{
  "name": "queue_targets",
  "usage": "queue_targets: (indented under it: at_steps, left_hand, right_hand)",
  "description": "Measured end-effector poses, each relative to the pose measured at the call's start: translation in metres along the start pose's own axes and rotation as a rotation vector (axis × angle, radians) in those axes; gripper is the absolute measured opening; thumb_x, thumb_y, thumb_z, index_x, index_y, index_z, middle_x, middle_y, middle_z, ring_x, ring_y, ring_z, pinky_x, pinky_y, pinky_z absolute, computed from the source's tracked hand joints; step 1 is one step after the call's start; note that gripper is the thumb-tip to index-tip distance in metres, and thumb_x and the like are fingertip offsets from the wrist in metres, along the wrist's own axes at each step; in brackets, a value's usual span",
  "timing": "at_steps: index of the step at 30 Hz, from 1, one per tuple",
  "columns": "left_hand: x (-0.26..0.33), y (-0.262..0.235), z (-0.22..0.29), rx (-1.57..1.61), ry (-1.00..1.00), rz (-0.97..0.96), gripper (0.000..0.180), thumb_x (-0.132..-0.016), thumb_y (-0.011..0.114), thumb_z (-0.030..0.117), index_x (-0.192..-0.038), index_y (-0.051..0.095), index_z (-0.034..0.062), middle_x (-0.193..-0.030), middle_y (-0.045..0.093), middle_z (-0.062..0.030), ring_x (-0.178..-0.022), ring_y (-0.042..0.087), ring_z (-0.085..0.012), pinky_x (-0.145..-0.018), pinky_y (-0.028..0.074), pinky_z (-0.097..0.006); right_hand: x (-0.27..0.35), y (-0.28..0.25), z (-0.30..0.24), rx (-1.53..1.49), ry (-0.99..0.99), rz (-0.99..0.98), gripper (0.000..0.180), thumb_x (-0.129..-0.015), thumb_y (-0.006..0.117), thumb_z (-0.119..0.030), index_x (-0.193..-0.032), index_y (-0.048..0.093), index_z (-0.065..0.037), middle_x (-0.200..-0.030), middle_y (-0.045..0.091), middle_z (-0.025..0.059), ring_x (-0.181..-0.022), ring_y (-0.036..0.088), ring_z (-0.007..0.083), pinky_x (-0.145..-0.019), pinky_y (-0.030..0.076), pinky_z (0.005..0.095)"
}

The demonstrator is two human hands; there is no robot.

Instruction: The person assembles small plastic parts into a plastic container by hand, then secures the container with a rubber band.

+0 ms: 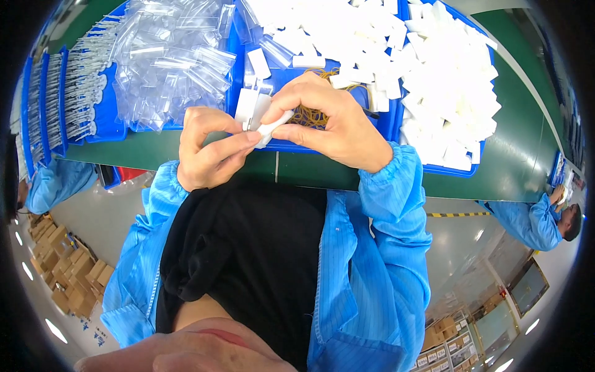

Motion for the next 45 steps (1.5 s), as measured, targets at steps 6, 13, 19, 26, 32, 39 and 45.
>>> queue_targets:
  at_steps: [6,13,19,26,32,39,45]
  left_hand:
    - [0.000,0.004,-0.004,0.084,-0.096,0.018,0.041,-0.066,0.083,0.002,-0.104,0.074,0.0140,-0.096,0.062,-0.0007,-0.084,0.060,-0.0202,-0.072,0.040,-0.033]
    - [0.001,0.004,0.001,0.008,-0.031,0.027,0.040,-0.066,0.085,0.004,-0.103,0.073,0.0132,-0.094,0.062,-0.0011,-0.082,0.060,-0.0201,-0.070,0.041,-0.033]
    - [0.006,0.003,-0.005,-0.015,-0.068,0.044,0.038,-0.066,0.086,0.004,-0.102,0.073,0.0103,-0.092,0.064,-0.0035,-0.077,0.062,-0.0202,-0.063,0.045,-0.031]
    - [0.007,0.004,-0.006,-0.013,-0.102,0.096,0.039,-0.066,0.084,0.000,-0.102,0.073,0.0071,-0.094,0.065,-0.0068,-0.075,0.063,-0.0221,-0.061,0.051,-0.032]
    - [0.012,0.004,-0.008,-0.017,-0.094,0.093,0.043,-0.065,0.082,-0.002,-0.105,0.073,0.0090,-0.097,0.066,-0.0056,-0.074,0.062,-0.0214,-0.063,0.049,-0.031]
    - [0.007,0.002,-0.005,-0.085,-0.042,0.005,0.044,-0.066,0.078,-0.001,-0.107,0.073,0.0115,-0.103,0.068,-0.0045,-0.075,0.062,-0.0187,-0.063,0.044,-0.029]
    - [0.001,0.005,-0.002,-0.078,-0.042,-0.052,0.040,-0.069,0.077,0.001,-0.107,0.073,0.0110,-0.104,0.069,-0.0040,-0.079,0.064,-0.0178,-0.063,0.043,-0.029]
  right_hand:
    - [0.000,0.000,0.001,-0.085,-0.055,0.013,0.013,-0.087,0.076,-0.011,-0.099,0.072,-0.008,-0.100,0.071,0.0036,-0.100,0.062,0.0207,-0.091,0.046,0.0345]
    - [0.002,0.004,-0.008,0.002,-0.098,0.007,0.014,-0.089,0.071,-0.007,-0.103,0.071,-0.009,-0.105,0.071,0.0050,-0.103,0.062,0.0217,-0.094,0.046,0.0361]
    - [0.027,-0.054,-0.011,0.748,0.084,0.387,0.027,-0.086,0.070,-0.002,-0.112,0.069,-0.009,-0.106,0.067,0.0078,-0.098,0.062,0.0248,-0.086,0.050,0.0345]
    - [0.014,-0.025,0.005,1.342,0.052,0.055,0.026,-0.080,0.070,-0.006,-0.106,0.069,-0.008,-0.098,0.065,0.0044,-0.094,0.057,0.0213,-0.082,0.044,0.0339]
    - [0.012,-0.033,0.003,1.299,0.071,0.039,0.023,-0.082,0.072,-0.008,-0.104,0.068,-0.009,-0.096,0.064,0.0035,-0.095,0.057,0.0213,-0.085,0.043,0.0342]
    - [0.021,-0.035,-0.008,1.181,0.013,0.176,0.020,-0.086,0.073,-0.009,-0.106,0.068,-0.012,-0.100,0.066,0.0032,-0.100,0.059,0.0213,-0.087,0.042,0.0338]
    - [0.022,-0.040,-0.019,0.391,-0.018,0.509,0.023,-0.089,0.071,-0.006,-0.111,0.066,-0.005,-0.104,0.066,0.0074,-0.097,0.063,0.0186,-0.088,0.048,0.0322]
Point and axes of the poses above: each hand's wrist, its own x-axis away from the middle knuckle, its own y-axis out of the palm, z = x × y, the point moved 6 cm from there along -x, towards the middle knuckle
